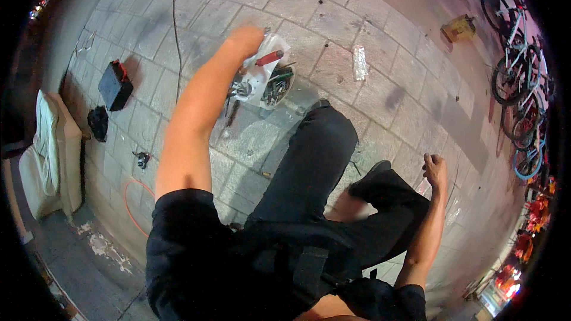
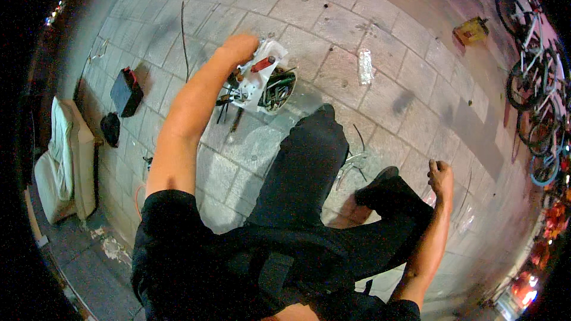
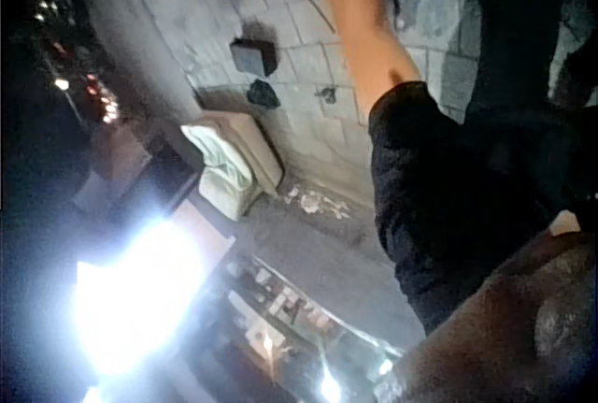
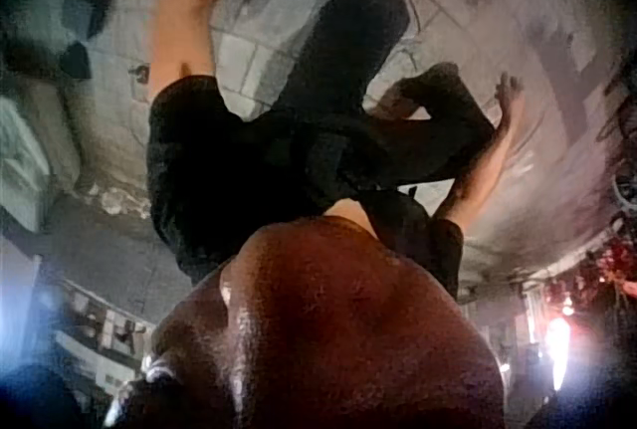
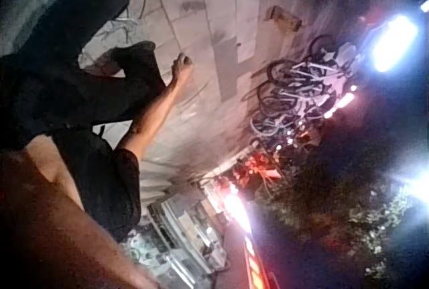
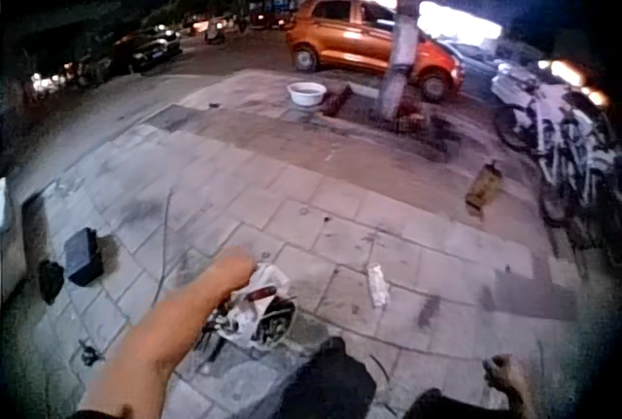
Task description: The person sits on the sidewalk and assembles a small mechanical component by hand. They pick up a metal part, attach a smaller piece, and then use a grease gun to apply lubricant to the assembly.
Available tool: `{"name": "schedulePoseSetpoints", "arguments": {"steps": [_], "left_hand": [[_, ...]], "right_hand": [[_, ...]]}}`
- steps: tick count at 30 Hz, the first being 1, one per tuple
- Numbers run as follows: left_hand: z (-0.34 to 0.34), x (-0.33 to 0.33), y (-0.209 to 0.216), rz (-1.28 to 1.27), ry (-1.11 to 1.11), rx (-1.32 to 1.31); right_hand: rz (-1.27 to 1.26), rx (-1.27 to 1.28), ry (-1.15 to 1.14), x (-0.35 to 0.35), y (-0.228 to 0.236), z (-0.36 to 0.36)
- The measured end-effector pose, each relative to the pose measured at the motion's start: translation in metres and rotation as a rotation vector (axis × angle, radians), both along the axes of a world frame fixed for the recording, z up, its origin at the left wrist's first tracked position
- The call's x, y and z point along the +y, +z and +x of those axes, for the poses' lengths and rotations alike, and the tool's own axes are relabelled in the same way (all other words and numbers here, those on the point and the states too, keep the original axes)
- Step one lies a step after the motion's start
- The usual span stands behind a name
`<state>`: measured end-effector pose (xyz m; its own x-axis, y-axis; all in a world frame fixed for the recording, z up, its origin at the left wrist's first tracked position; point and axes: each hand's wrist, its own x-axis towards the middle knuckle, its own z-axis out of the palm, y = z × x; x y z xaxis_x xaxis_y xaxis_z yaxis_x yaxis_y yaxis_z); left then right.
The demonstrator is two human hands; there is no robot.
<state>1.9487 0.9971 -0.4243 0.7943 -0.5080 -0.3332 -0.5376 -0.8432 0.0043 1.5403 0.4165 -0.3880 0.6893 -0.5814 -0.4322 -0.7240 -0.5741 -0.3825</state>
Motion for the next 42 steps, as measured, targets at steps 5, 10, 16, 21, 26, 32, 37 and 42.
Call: {"name": "schedulePoseSetpoints", "arguments": {"steps": [5,10,16,21,26,32,37,42], "left_hand": [[0.024,0.057,-0.01,-0.271,0.208,0.022],[-0.004,0.046,0.025,-0.481,0.226,0.026],[-0.019,-0.008,-0.001,-0.319,0.377,0.016],[-0.021,-0.026,-0.012,-0.264,0.609,0.54],[-0.039,-0.016,-0.046,-0.253,0.548,0.712],[-0.051,-0.065,0.002,-0.113,0.436,0.613],[-0.025,-0.093,-0.016,-0.144,0.358,0.453],[-0.012,-0.183,-0.026,0.009,0.183,0.479]], "right_hand": [[0.039,0.006,-0.013,0.007,0.003,0.005],[0.011,0.03,0.003,-0.003,-0.001,0.003],[-0.029,0.018,0.093,0.028,0.017,0.026],[-0.106,0.031,0.134,0.023,0.015,0.018],[-0.157,0.014,0.132,0.017,0.023,0.008],[-0.183,0.036,0.179,0.014,0.035,-0.005],[-0.186,0.008,0.165,0.018,0.04,-0.016],[-0.191,-0.019,0.153,0.014,0.056,-0.016]]}}
